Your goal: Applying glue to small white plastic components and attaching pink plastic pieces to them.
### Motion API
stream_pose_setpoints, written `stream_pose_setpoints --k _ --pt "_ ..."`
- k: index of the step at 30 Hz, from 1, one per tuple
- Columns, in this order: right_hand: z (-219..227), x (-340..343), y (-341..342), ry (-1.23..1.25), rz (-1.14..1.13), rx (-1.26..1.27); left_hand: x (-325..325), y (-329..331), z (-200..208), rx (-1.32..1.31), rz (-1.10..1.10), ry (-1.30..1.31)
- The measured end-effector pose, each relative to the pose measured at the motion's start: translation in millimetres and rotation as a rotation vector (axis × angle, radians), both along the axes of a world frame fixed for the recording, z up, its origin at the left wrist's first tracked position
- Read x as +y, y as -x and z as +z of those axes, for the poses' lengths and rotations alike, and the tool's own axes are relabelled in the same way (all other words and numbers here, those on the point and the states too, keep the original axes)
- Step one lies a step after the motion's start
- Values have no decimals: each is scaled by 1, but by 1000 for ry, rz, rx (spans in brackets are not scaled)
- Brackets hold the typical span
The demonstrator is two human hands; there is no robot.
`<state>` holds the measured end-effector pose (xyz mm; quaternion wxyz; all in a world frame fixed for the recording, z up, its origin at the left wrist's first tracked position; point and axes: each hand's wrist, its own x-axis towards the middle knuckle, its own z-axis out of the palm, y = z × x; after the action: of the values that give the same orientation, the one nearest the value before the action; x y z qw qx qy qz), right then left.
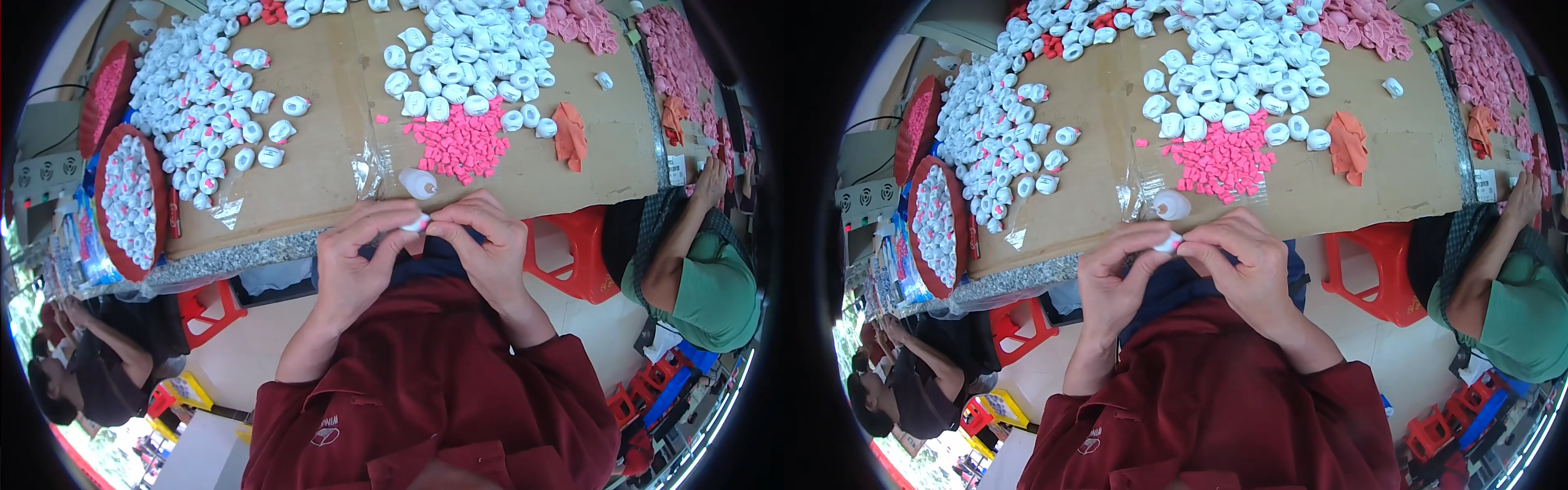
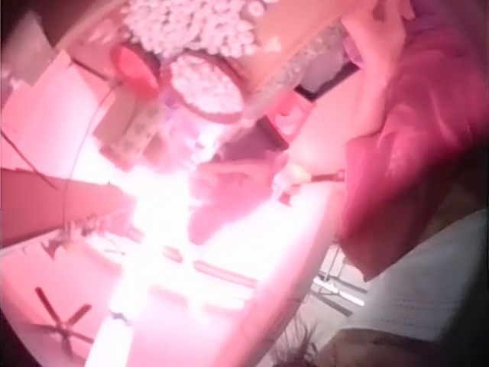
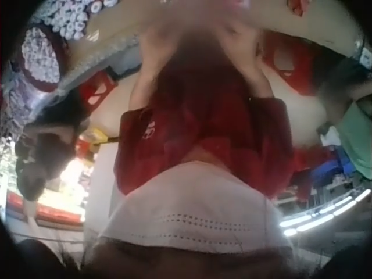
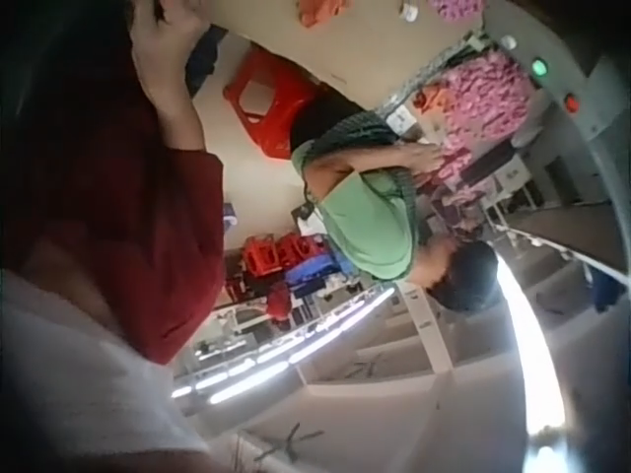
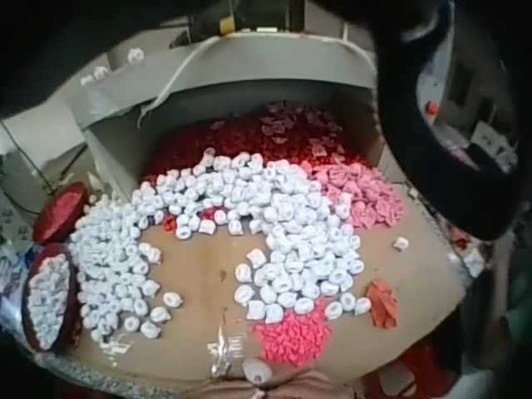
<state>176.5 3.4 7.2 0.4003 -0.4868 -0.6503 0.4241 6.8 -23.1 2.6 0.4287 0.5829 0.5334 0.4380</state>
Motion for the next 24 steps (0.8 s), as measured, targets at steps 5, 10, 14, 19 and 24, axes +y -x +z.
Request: stream_pose_setpoints --k 5,10,14,19,24 --pt "2 11 3 -128 -126 -57 39 19 6 361 337 -185" --pt "-2 21 15 -227 -72 -105 89 18 9 627 235 -429" --pt "0 23 10 -321 -13 -142 118 1 7 582 144 -359" --pt "-1 12 0 -178 -28 147 116 2 11 386 91 -166" --pt "9 4 -23 -9 -25 232 66 10 15 -682 86 228"
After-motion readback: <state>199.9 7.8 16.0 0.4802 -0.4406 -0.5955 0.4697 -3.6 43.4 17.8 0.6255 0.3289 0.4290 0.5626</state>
